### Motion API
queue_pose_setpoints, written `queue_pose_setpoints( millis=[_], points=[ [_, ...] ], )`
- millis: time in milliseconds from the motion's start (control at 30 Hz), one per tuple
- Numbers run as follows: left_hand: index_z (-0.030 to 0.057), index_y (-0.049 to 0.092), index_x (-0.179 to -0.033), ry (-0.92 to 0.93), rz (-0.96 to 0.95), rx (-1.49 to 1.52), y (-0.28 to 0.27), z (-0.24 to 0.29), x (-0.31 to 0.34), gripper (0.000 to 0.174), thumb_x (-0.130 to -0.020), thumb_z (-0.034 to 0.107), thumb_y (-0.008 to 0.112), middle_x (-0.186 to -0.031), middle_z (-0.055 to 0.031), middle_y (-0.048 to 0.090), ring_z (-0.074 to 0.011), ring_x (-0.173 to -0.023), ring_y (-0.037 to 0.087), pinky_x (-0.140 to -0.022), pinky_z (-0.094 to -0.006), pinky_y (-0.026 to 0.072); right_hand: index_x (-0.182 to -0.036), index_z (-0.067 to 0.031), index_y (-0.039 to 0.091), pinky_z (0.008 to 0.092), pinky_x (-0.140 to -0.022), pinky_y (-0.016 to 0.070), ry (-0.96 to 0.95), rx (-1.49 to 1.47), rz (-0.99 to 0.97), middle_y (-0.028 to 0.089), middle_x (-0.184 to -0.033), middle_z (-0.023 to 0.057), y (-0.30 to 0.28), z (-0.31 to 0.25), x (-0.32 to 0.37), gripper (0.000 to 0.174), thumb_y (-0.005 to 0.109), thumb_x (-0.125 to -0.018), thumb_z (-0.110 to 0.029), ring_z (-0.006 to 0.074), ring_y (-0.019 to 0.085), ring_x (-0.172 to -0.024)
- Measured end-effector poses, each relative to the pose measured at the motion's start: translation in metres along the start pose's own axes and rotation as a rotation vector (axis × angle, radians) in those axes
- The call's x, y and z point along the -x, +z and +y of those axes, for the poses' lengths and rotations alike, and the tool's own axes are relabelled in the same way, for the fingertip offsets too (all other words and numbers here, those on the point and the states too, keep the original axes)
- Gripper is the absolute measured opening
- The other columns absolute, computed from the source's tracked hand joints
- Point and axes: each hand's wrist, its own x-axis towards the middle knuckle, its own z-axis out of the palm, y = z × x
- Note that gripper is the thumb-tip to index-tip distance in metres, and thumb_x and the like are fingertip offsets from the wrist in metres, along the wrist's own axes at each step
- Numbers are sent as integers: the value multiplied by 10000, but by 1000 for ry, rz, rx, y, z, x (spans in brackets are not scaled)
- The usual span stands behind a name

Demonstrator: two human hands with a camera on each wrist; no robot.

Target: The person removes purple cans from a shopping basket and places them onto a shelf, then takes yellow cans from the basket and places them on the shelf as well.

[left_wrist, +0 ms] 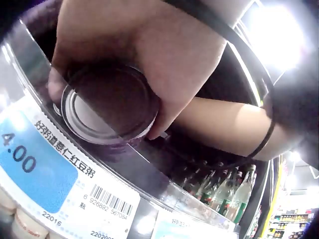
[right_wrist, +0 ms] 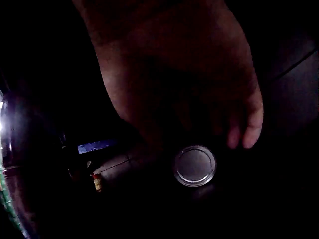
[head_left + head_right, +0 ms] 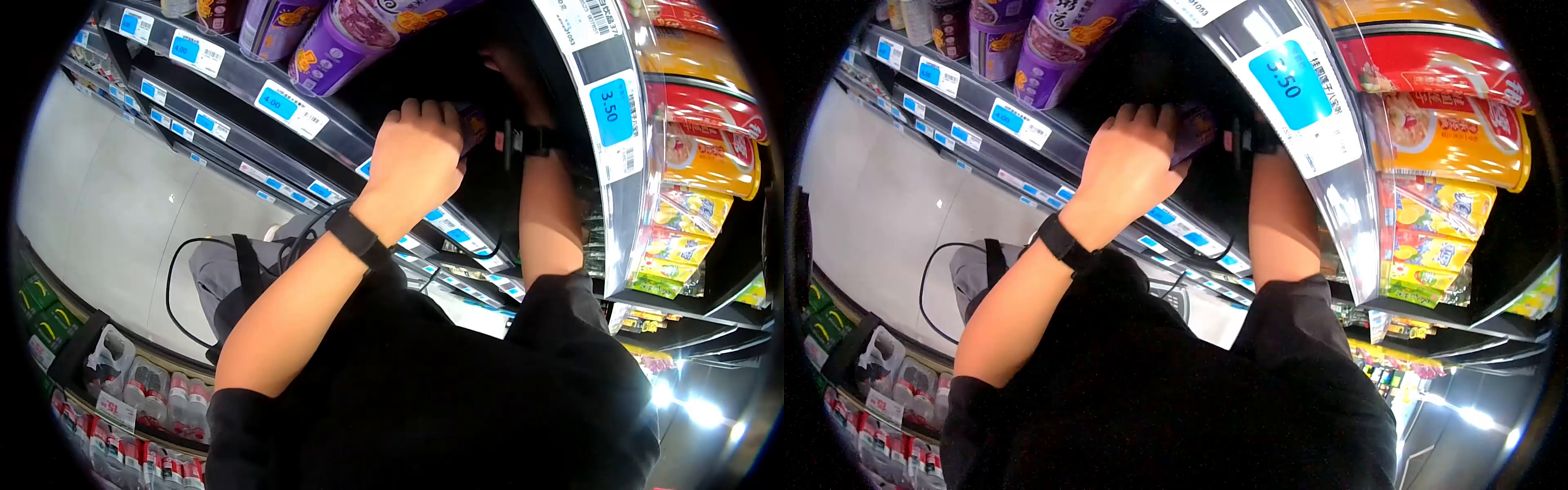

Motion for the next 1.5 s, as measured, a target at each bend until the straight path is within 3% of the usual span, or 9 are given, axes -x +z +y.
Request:
queue_pose_setpoints(
  millis=[600, 700, 767, 800, 1033, 1100, 1167, 1333, 1500],
  points=[
    [-45, 589, -980, -118, -31, 61, -11, 0, -3, 456, -692, 287, 711, -885, -206, 606, -359, -875, 563, -814, -418, 460, -1324, -65, 428, 462, -969, 429, 35, 172, 293, 514, -1262, 130, 124, -46, -11, 492, 543, -919, -320, 286, 519, -1142],
    [-54, 589, -988, -196, -5, 219, -6, -8, -5, 477, -706, 307, 719, -890, -239, 620, -379, -894, 567, -842, -426, 450, -1397, -70, 317, 580, -1056, 291, 6, -695, -566, 401, -1371, 182, 52, -13, 19, 577, 477, -934, -375, 405, 384, -1256],
    [-58, 585, -1009, -223, -20, 213, -18, -8, -7, 496, -718, 320, 722, -923, -259, 631, -388, -902, 591, -837, -421, 465, -1392, -44, 320, 591, -1100, 186, 94, -593, -245, 340, -1409, 227, 55, -14, 43, 618, 438, -932, -439, 468, 309, -1287],
    [-60, 575, -1035, -267, -21, 332, -18, -10, -8, 520, -699, 304, 732, -903, -247, 635, -400, -877, 588, -805, -425, 478, -1388, -17, 312, 605, -1092, 192, 56, -1114, -439, 316, -1431, 237, 77, -31, 71, 631, 437, -932, -434, 477, 293, -1298],
    [-38, 508, -1151, -196, 39, 554, -23, -10, -16, 634, -607, 175, 753, -933, -243, 612, -413, -910, 580, -809, -447, 490, -1291, -49, 469, 368, -1026, 377, -282, -858, -239, 505, -1335, 95, 61, -5, 174, 449, 395, -977, -362, 209, 470, -1225],
    [-33, 505, -1145, -200, 10, 535, -27, -7, -17, 620, -608, 150, 755, -966, -231, 583, -410, -935, 573, -812, -453, 488, -1275, -70, 491, 371, -1051, 342, -325, 681, 370, 526, -1305, 71, 42, 32, 183, 417, 432, -972, -350, 196, 467, -1221],
    [-27, 502, -1148, -177, 41, 534, -30, -8, -18, 611, -614, 130, 754, -987, -230, 575, -412, -939, 570, -812, -452, 487, -1263, -79, 498, 376, -1071, 307, -335, -642, 97, 537, -1283, 49, 105, -10, 185, 407, 469, -961, -350, 188, 461, -1214],
    [-6, 494, -1160, -146, 107, 556, -28, -13, -14, 581, -641, 69, 745, -1044, -227, 555, -414, -951, 561, -819, -443, 486, -1192, -32, 533, 362, -989, 422, -120, -259, 567, 564, -1189, 89, 132, 1, 180, 369, 648, -843, -8, 184, 529, -1111],
    [-23, 452, -1218, -130, -55, 469, -36, -16, -10, 621, -666, 49, 729, -1083, -233, 542, -413, -1007, 541, -879, -426, 465, -1140, 12, 556, 317, -878, 492, -98, 320, 475, 601, -1105, 85, 184, -55, 188, 442, 737, -740, 62, 180, 599, -979]
  ],
)
